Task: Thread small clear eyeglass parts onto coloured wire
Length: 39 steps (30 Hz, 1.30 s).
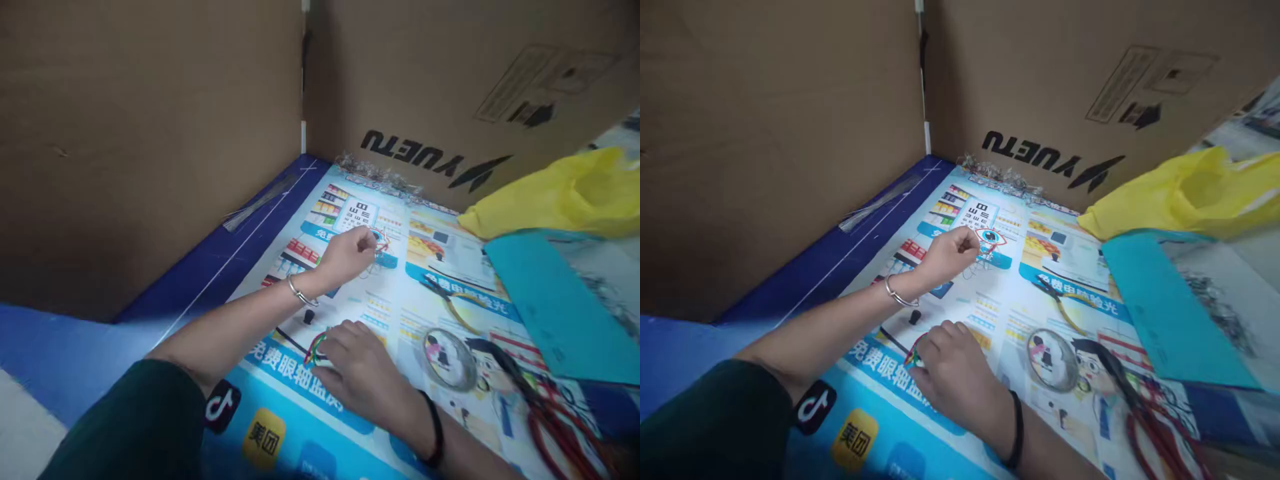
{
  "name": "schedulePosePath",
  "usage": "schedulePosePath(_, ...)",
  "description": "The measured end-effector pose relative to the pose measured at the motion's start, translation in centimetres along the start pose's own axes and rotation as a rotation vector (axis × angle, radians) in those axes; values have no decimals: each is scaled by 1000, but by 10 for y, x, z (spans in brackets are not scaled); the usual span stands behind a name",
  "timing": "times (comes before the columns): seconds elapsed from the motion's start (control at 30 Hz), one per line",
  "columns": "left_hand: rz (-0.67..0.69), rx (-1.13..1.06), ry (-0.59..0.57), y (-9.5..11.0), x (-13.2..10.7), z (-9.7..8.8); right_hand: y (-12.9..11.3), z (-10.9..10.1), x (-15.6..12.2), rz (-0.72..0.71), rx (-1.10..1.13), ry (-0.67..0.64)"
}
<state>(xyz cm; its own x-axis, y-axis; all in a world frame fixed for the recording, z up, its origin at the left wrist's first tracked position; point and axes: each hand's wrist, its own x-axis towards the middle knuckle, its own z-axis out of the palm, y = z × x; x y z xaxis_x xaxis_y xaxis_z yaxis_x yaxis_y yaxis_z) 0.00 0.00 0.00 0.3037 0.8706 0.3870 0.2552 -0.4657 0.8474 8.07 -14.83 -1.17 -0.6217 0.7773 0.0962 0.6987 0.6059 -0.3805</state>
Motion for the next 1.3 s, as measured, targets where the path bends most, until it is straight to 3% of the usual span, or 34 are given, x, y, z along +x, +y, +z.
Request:
schedulePosePath(0.13,-9,6,-8,2,0,0,5,10,2,-17,-41,0)
schedulePosePath(0.3,-38,-12,-10,4,0,0,14,-18,-1,59,226,71)
schedulePosePath(0.43,-51,-23,-22,5,-1,1,26,-36,-3,92,111,158)
schedulePosePath(0.6,-77,-47,-35,5,-3,3,35,-31,-4,128,222,309)
schedulePosePath(0.7,-91,-69,-41,5,-4,4,42,-29,-5,246,355,312)
schedulePosePath(0.77,-104,-82,-40,6,-4,4,49,-32,-7,288,283,367)
schedulePosePath(0.83,-119,-89,-39,7,-4,4,55,-35,-10,229,15,446)
schedulePosePath(0.9,-134,-89,-38,7,-5,4,59,-34,-12,115,-285,406)
schedulePosePath(0.93,-139,-87,-39,7,-5,4,60,-32,-13,50,-385,325)
schedulePosePath(1.0,-138,-82,-41,8,-5,4,60,-24,-14,-21,-438,174)
schedulePosePath(1.13,-130,-68,-38,7,-5,5,58,-14,-12,80,-283,67)
schedulePosePath(1.3,-129,-101,-46,6,-5,6,64,-35,-14,135,124,-17)
